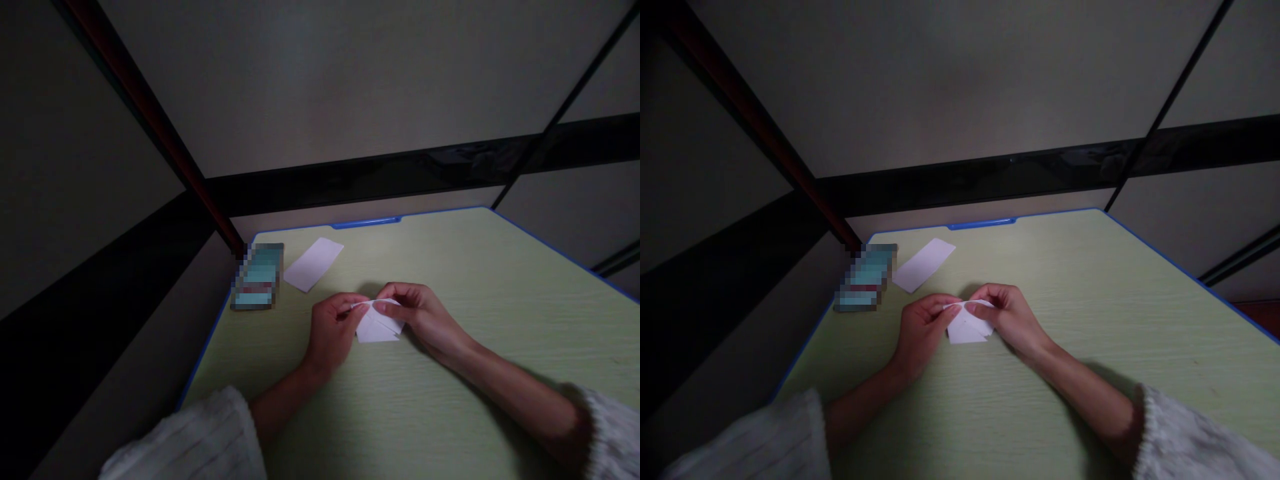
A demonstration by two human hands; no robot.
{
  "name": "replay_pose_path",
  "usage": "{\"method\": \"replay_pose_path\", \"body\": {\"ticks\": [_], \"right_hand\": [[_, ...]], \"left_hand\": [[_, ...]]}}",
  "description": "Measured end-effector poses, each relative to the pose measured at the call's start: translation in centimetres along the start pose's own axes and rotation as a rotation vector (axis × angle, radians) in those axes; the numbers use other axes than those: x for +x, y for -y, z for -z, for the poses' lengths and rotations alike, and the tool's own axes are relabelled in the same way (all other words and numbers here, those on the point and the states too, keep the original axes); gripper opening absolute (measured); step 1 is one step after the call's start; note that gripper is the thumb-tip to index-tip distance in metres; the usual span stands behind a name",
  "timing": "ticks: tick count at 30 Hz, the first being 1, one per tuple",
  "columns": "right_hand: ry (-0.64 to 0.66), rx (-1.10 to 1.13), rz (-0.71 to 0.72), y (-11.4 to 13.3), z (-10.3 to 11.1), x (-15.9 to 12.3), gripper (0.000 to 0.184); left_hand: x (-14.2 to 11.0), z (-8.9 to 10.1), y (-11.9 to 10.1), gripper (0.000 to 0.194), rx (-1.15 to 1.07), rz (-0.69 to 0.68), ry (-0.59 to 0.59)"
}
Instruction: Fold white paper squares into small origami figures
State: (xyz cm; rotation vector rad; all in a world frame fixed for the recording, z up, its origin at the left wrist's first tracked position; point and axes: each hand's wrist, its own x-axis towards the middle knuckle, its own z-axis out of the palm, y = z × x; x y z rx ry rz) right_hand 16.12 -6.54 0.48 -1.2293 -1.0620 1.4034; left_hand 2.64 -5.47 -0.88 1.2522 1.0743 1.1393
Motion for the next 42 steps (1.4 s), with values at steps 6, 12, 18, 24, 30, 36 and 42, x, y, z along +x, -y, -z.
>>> {"method": "replay_pose_path", "body": {"ticks": [6, 12, 18, 24, 30, 36, 42], "right_hand": [[-0.003, -0.047, 0.047, -0.10, 0.23, 0.04, 0.016], [-0.048, -0.122, 0.108, -0.18, 0.46, 0.07, 0.014], [-0.045, -0.164, 0.107, 0.09, 0.25, -0.01, 0.013], [-0.027, -0.226, 0.086, 0.21, -0.25, -0.19, 0.016], [0.012, -0.175, 0.120, 0.12, 0.00, -0.15, 0.016], [-0.015, -0.086, 0.047, -0.25, 0.27, 0.36, 0.021], [-0.085, -0.008, 0.074, -0.13, 0.40, 0.33, 0.022]], "left_hand": [[0.08, -0.09, 0.17, 0.011, -0.031, 0.024, 0.034], [0.45, 0.06, 0.15, 0.014, -0.062, 0.031, 0.043], [0.54, 0.08, 0.29, 0.015, -0.035, 0.015, 0.049], [0.28, 0.01, 0.17, 0.012, 0.023, -0.013, 0.049], [0.09, 0.11, 0.16, 0.013, 0.116, -0.104, 0.019], [0.20, 0.25, 0.04, 0.014, 0.113, -0.116, -0.060], [0.22, 0.15, 0.00, 0.013, 0.059, -0.078, -0.085]]}}
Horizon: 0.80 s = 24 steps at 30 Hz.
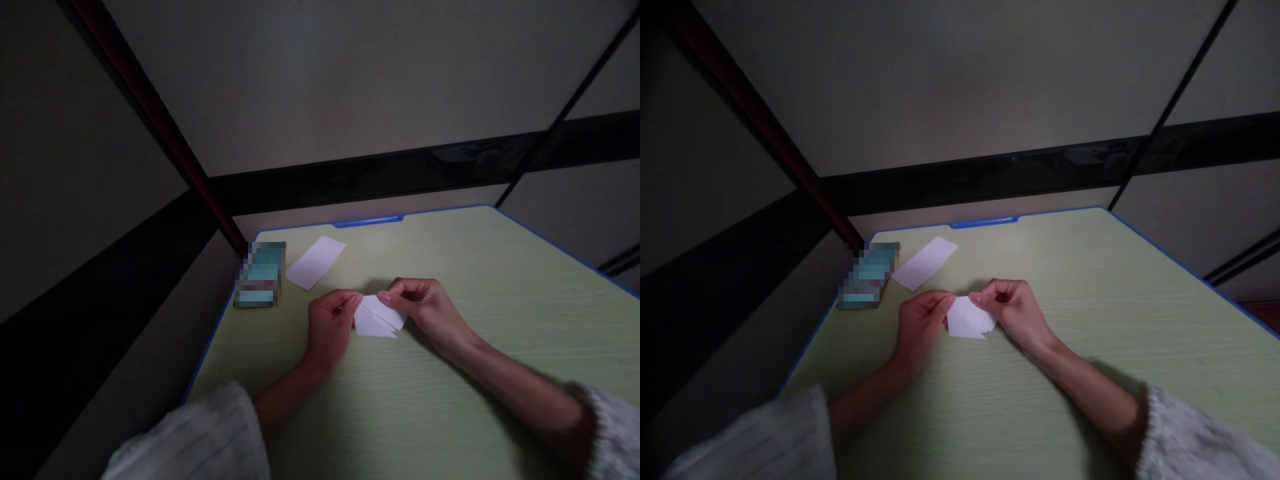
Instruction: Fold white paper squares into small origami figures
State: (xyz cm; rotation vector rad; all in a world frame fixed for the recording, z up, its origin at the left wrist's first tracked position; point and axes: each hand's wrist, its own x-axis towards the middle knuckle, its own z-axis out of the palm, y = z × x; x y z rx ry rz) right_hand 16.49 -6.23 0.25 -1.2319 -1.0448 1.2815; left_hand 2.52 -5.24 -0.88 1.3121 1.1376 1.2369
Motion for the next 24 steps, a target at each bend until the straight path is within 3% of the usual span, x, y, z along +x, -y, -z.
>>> {"method": "replay_pose_path", "body": {"ticks": [6, 10, 13, 16, 20, 24], "right_hand": [[-0.030, 0.011, 0.044, 0.37, 0.12, -0.29, 0.024], [-0.068, 0.051, 0.076, 0.26, -0.12, -0.22, 0.023], [-0.009, 0.086, 0.109, 0.24, -0.44, -0.36, 0.042], [-0.022, 0.067, 0.102, 0.26, -0.67, -0.54, 0.051], [-0.056, 0.028, 0.121, 0.36, -0.55, -0.45, 0.043], [0.062, -0.056, 0.087, 0.36, -0.56, -0.41, 0.037]], "left_hand": [[-0.07, -0.05, -0.02, 0.012, -0.035, 0.025, 0.084], [0.16, -0.05, 0.11, 0.011, -0.057, 0.033, 0.031], [0.37, -0.03, 0.30, 0.012, -0.104, 0.030, -0.052], [0.45, 0.01, 0.41, 0.013, -0.145, 0.046, -0.056], [0.37, 0.08, 0.35, 0.013, -0.153, 0.061, 0.017], [0.26, 0.08, 0.31, 0.013, -0.112, 0.034, 0.061]]}}
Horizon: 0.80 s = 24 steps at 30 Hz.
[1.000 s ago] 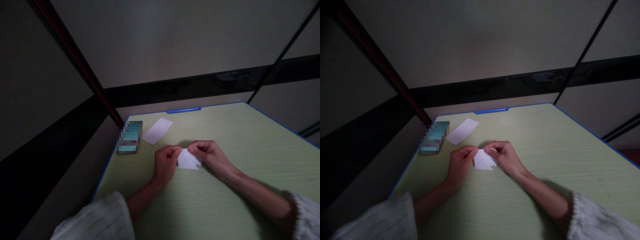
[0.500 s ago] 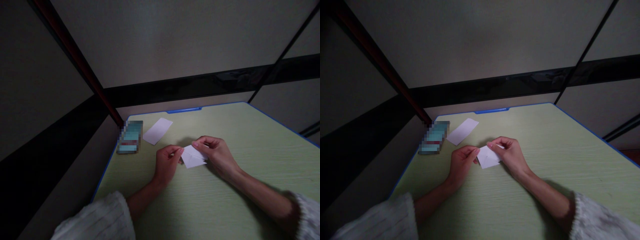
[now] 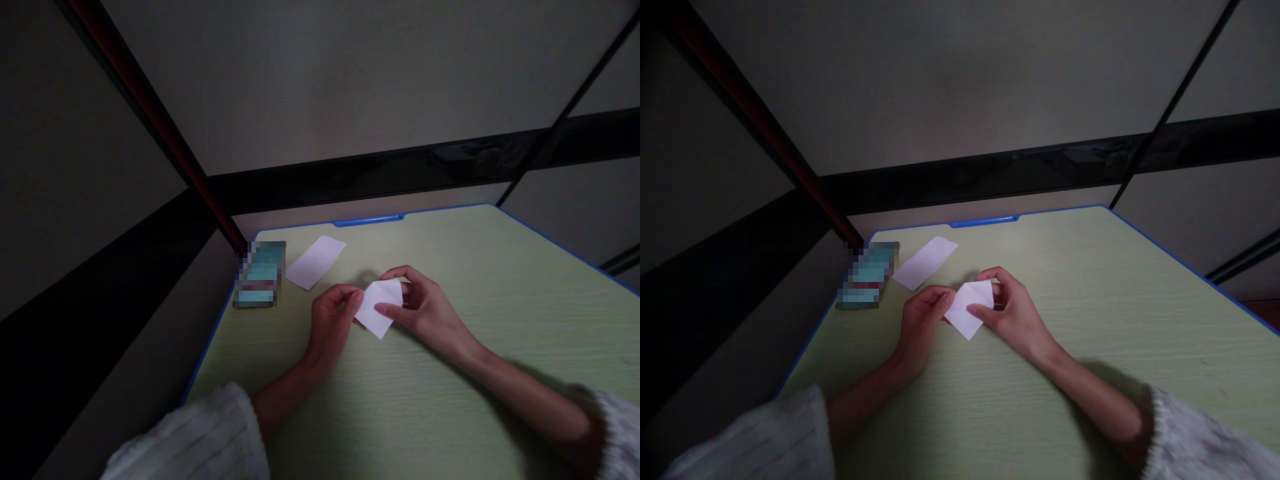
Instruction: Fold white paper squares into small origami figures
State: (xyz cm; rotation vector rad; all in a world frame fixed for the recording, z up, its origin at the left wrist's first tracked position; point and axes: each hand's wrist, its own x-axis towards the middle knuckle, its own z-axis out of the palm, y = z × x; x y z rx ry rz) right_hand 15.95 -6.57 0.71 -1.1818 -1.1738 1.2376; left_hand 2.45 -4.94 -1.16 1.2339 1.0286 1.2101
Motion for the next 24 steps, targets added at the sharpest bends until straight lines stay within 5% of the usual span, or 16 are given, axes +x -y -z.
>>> {"method": "replay_pose_path", "body": {"ticks": [11, 19, 24], "right_hand": [[0.140, -0.045, 0.206, -1.1, 0.0, -0.3, 0.035], [-0.005, -0.115, 0.242, -0.8, 0.4, -0.3, 0.006], [0.033, -0.292, 0.440, -0.6, 0.5, -0.3, 0.007]], "left_hand": [[0.1, 0.2, 0.2, 0.015, 0.020, 0.000, -0.018], [-0.2, -0.2, -0.3, 0.015, 0.029, 0.017, 0.056], [-0.4, -0.3, -0.4, 0.014, 0.053, -0.011, 0.114]]}}
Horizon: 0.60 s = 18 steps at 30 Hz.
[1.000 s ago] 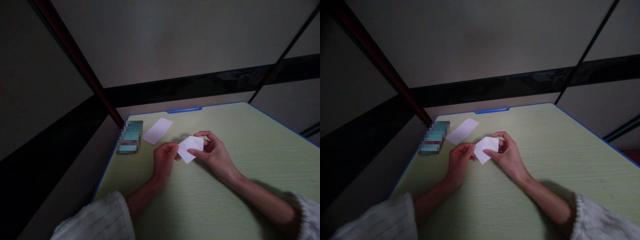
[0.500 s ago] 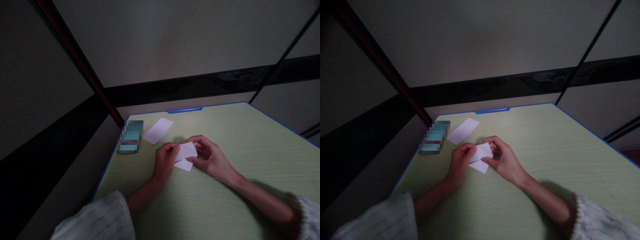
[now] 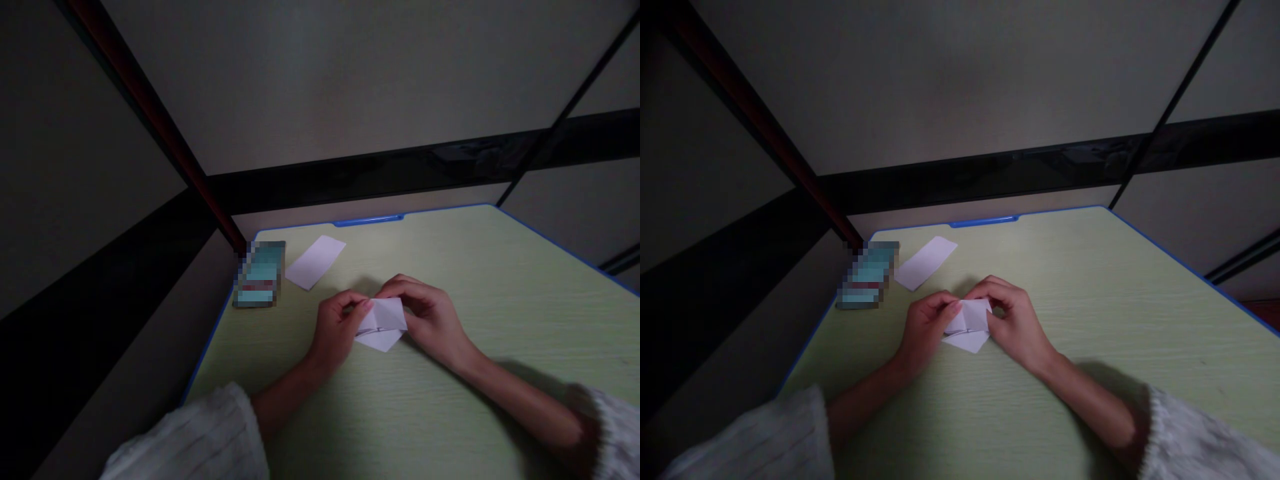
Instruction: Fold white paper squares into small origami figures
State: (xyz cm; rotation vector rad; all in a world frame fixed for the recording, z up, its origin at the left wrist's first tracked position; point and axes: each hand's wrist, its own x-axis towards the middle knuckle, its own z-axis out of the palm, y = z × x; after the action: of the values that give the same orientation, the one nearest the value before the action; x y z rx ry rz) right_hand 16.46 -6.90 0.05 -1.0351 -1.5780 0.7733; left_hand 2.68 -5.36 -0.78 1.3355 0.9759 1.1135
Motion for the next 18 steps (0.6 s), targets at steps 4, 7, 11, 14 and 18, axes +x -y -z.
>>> {"method": "replay_pose_path", "body": {"ticks": [4, 7, 11, 14, 18], "right_hand": [[-0.034, -0.053, 0.078, 0.14, 0.04, -0.05, 0.009], [-0.043, -0.109, 0.120, 0.16, 0.10, -0.10, 0.010], [0.008, -0.231, 0.212, 0.30, 0.34, -0.17, 0.013], [0.059, -0.271, 0.243, 0.41, 0.60, -0.17, 0.016], [0.095, -0.268, 0.245, 0.28, 0.80, -0.10, 0.017]], "left_hand": [[-0.08, 0.01, -0.05, 0.013, 0.015, -0.025, 0.015], [-0.16, -0.04, -0.12, 0.013, 0.034, -0.029, 0.019], [-0.25, -0.07, -0.21, 0.014, 0.078, -0.037, 0.023], [-0.28, -0.02, -0.29, 0.014, 0.102, -0.063, 0.027], [-0.27, 0.01, -0.27, 0.014, 0.109, -0.091, 0.020]]}}
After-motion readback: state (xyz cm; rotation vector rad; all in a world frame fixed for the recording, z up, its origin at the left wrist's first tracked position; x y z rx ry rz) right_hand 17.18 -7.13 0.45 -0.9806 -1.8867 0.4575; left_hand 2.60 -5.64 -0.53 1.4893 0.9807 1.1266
